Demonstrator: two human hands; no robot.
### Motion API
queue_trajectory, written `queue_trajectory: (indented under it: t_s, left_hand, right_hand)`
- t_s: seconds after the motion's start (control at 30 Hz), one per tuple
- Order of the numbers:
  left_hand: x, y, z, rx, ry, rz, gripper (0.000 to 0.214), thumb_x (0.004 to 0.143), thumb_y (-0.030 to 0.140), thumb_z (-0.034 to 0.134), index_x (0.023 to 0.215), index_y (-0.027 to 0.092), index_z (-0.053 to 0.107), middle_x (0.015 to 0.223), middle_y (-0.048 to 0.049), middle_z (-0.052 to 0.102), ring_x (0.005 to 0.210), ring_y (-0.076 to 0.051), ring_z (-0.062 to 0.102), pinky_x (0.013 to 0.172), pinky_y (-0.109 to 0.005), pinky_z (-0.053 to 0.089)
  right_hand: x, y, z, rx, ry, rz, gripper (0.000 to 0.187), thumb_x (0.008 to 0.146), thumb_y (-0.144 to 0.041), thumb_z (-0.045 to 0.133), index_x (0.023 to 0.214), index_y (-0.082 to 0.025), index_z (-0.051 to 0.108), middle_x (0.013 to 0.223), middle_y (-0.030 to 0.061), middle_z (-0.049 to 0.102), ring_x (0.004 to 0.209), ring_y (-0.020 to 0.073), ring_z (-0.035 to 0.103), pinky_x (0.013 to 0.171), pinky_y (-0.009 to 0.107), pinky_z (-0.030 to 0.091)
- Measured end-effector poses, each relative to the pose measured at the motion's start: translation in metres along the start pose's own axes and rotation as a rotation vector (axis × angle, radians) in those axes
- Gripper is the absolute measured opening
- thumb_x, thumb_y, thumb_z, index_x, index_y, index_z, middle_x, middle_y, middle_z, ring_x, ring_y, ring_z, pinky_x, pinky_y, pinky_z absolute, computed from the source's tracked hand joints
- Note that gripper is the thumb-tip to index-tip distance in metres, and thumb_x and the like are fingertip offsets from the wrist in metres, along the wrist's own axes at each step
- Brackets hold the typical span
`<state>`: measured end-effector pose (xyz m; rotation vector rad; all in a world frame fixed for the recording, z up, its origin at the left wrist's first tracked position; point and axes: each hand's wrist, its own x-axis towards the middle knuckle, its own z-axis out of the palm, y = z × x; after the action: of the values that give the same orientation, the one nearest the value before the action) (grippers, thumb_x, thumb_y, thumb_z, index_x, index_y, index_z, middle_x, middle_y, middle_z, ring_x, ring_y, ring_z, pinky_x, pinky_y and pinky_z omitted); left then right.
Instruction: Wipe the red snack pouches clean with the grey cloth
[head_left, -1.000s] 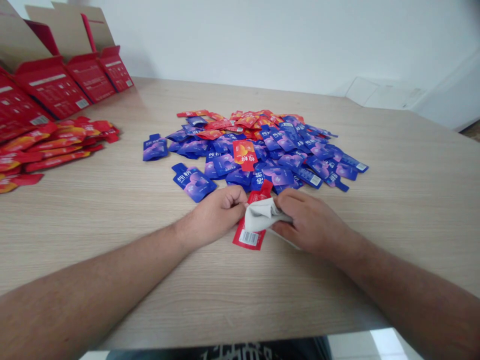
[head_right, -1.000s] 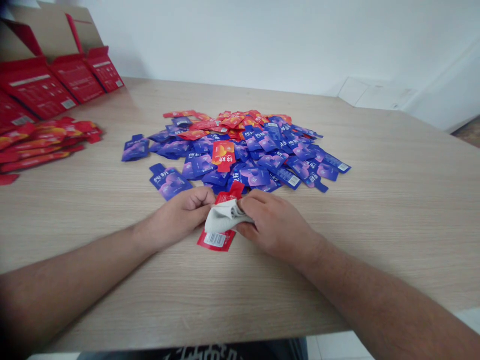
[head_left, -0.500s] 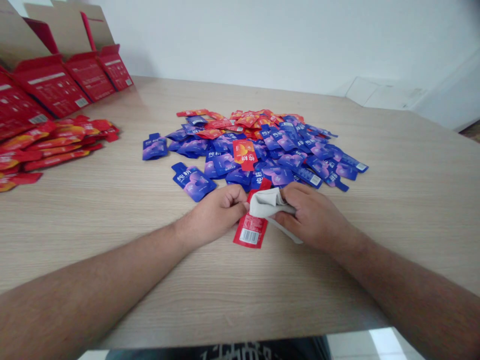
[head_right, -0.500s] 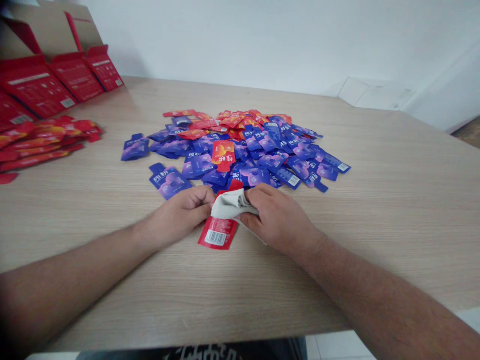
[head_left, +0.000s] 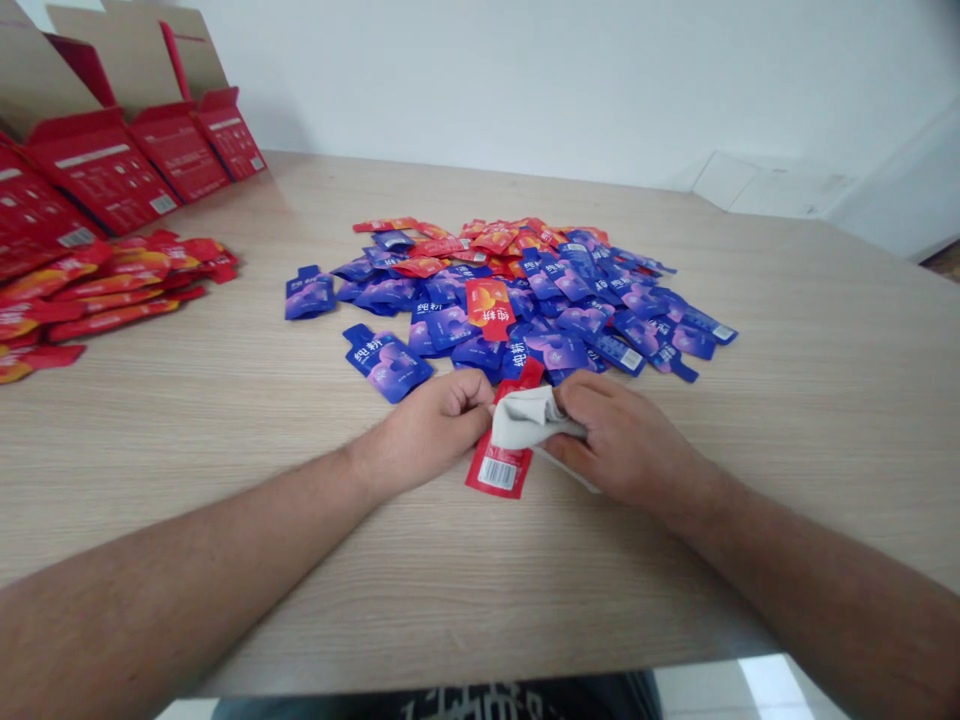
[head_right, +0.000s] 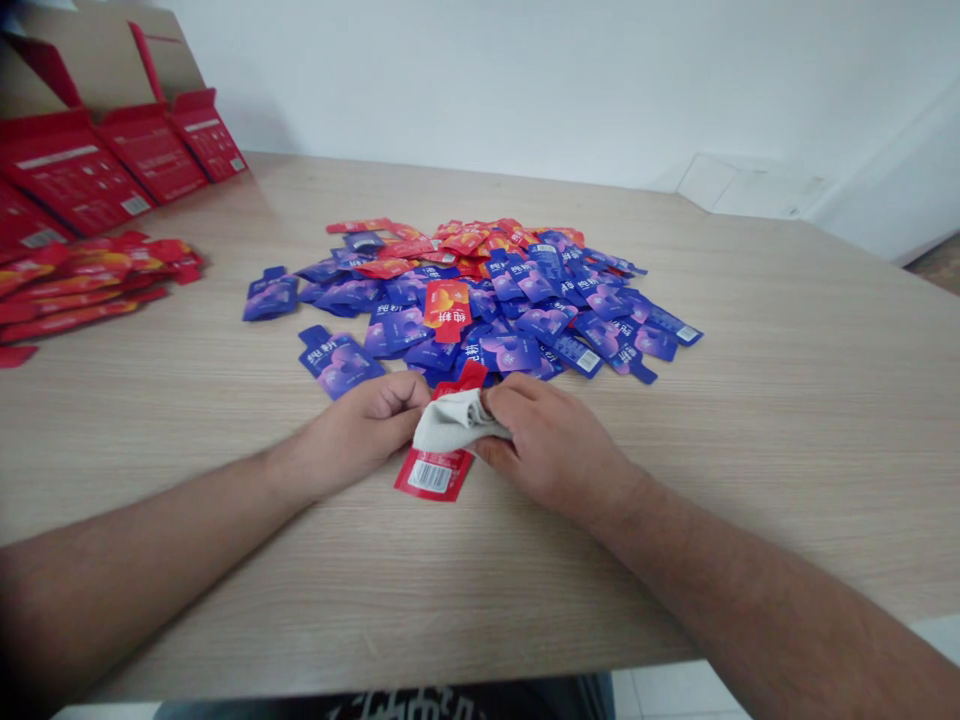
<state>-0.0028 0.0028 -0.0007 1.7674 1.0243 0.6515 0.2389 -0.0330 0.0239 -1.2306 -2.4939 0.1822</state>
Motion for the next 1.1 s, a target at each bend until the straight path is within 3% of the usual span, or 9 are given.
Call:
queue_trajectory:
  t_s: [0.17,0.33,0.53,0.73,0.93,1.1]
  left_hand:
    - [-0.0005,0.0028,0.0004,0.004,0.0,0.013,0.017,0.093,0.029,0.057,0.081,0.018,0.056,0.071,0.0036,0.056,0.062,-0.01,0.048,0.055,-0.022,0.038]
    - [0.0,0.002,0.0004,-0.013,0.005,-0.017,0.014,0.092,0.028,0.057,0.082,0.018,0.056,0.071,0.0035,0.057,0.061,-0.011,0.049,0.055,-0.022,0.038]
    - [-0.0003,0.0035,0.0004,-0.003,-0.009,0.013,0.016,0.093,0.029,0.057,0.082,0.018,0.057,0.07,0.0038,0.056,0.061,-0.01,0.048,0.054,-0.021,0.038]
    - [0.0005,0.0004,0.0005,-0.025,0.01,-0.01,0.015,0.093,0.028,0.057,0.082,0.018,0.056,0.071,0.0039,0.056,0.062,-0.01,0.048,0.055,-0.022,0.038]
    - [-0.0007,0.0034,0.0003,-0.009,-0.001,0.007,0.017,0.093,0.03,0.057,0.081,0.018,0.056,0.07,0.004,0.055,0.06,-0.01,0.047,0.054,-0.021,0.037]
    - [0.0001,-0.0004,0.0009,-0.054,0.009,-0.005,0.016,0.093,0.031,0.058,0.082,0.018,0.056,0.071,0.004,0.056,0.061,-0.01,0.049,0.055,-0.022,0.038]
  right_hand:
    - [-0.0022,-0.0083,-0.0006,0.039,-0.141,-0.142,0.009,0.091,-0.024,0.066,0.09,-0.021,0.057,0.096,0.0049,0.063,0.088,0.0218,0.059,0.076,0.033,0.044]
    - [-0.0002,-0.0009,-0.0022,-0.009,0.002,0.014,0.013,0.095,-0.031,0.064,0.094,-0.02,0.057,0.097,0.0074,0.063,0.088,0.0233,0.059,0.077,0.035,0.046]
    - [-0.0033,-0.0089,-0.0005,0.003,-0.119,-0.124,0.012,0.092,-0.028,0.066,0.091,-0.021,0.057,0.098,0.0059,0.063,0.09,0.0232,0.06,0.076,0.034,0.046]
    - [-0.0012,-0.0017,-0.0003,-0.03,-0.003,0.007,0.012,0.095,-0.031,0.063,0.096,-0.02,0.057,0.097,0.0077,0.063,0.088,0.0237,0.06,0.077,0.035,0.047]
    - [-0.0032,-0.0086,-0.0008,0.017,-0.129,-0.137,0.01,0.091,-0.025,0.066,0.089,-0.021,0.057,0.097,0.0055,0.064,0.088,0.0223,0.06,0.076,0.034,0.046]
    - [-0.0006,-0.0024,-0.0013,-0.02,-0.04,-0.016,0.011,0.094,-0.029,0.063,0.094,-0.02,0.057,0.096,0.0073,0.063,0.087,0.0232,0.059,0.076,0.035,0.046]
